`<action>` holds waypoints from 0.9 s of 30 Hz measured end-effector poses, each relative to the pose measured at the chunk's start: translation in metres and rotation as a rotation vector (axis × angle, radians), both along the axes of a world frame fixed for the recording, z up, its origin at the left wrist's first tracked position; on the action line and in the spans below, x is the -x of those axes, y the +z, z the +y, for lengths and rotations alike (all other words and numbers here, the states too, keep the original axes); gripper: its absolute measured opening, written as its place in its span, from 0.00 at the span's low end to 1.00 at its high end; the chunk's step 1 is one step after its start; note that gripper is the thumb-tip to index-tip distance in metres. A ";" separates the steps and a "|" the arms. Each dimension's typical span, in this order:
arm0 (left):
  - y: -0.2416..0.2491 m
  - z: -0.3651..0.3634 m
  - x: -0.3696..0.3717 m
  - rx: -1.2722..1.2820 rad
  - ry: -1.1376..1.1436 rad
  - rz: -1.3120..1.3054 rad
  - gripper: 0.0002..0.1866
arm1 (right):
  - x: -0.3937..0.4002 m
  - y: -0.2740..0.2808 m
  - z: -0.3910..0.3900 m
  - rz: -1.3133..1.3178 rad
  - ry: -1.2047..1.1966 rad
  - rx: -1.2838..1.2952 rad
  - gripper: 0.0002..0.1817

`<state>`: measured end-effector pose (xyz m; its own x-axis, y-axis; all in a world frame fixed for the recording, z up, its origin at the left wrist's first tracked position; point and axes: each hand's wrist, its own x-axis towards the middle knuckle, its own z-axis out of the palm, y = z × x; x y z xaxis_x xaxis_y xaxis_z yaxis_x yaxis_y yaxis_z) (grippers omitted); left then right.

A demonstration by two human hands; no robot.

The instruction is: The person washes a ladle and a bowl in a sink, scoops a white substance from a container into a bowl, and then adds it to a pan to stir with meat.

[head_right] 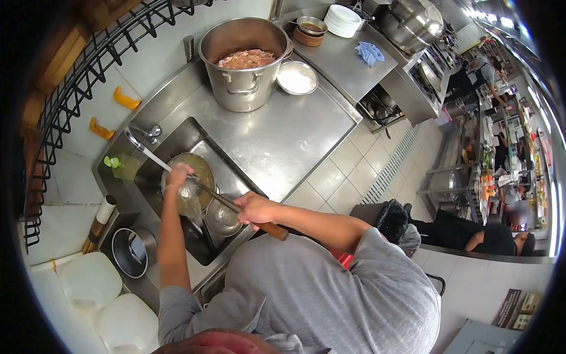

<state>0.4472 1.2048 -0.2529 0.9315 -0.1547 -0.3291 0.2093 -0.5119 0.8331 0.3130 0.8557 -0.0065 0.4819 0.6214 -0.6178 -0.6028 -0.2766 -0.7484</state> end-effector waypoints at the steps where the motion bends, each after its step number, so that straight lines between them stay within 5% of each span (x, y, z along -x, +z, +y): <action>1: 0.047 -0.006 0.008 0.061 0.087 0.136 0.11 | 0.001 0.010 -0.003 -0.044 0.024 0.023 0.15; 5: 0.066 0.012 0.023 0.449 0.345 0.595 0.24 | 0.004 0.062 -0.009 -0.359 0.214 0.268 0.27; 7: 0.123 -0.017 0.036 0.338 0.501 0.671 0.36 | 0.008 0.055 -0.013 -0.592 0.295 0.352 0.34; 10: 0.024 -0.004 0.012 -0.163 -0.129 -0.057 0.39 | 0.009 0.020 -0.015 -0.854 0.429 0.480 0.41; 11: 0.043 -0.012 0.008 -0.292 -0.179 -0.066 0.41 | 0.007 0.029 -0.011 -0.833 0.482 0.538 0.41; 13: 0.115 -0.032 0.009 -0.175 0.042 0.376 0.39 | 0.009 0.035 -0.013 -0.907 0.568 0.587 0.42; 15: 0.128 -0.034 0.015 0.010 0.269 0.617 0.36 | 0.013 0.045 -0.016 -0.961 0.643 0.602 0.42; 18: 0.020 0.016 -0.013 0.316 0.108 0.580 0.21 | 0.014 0.044 -0.022 -1.076 0.725 0.631 0.43; 19: 0.051 -0.008 -0.006 0.191 0.099 0.354 0.15 | 0.014 0.040 -0.024 -1.125 0.753 0.628 0.43; 21: 0.040 -0.014 -0.025 0.014 -0.405 0.006 0.10 | 0.007 0.036 -0.023 -1.204 0.789 0.637 0.45; 22: 0.059 -0.034 -0.013 -0.163 -0.331 -0.088 0.10 | 0.006 0.028 -0.023 -1.244 0.794 0.653 0.45; 24: 0.072 -0.014 -0.017 0.013 -0.238 0.146 0.16 | 0.003 0.029 -0.024 -1.260 0.750 0.659 0.43; 27: 0.122 -0.014 0.003 0.345 0.284 0.546 0.28 | 0.001 0.037 -0.029 -1.363 0.727 0.646 0.43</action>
<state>0.4443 1.1904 -0.1306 0.6672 -0.1097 -0.7368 0.7299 -0.1012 0.6760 0.3121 0.8271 0.0307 0.5910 0.7689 -0.2441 0.7311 -0.6384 -0.2407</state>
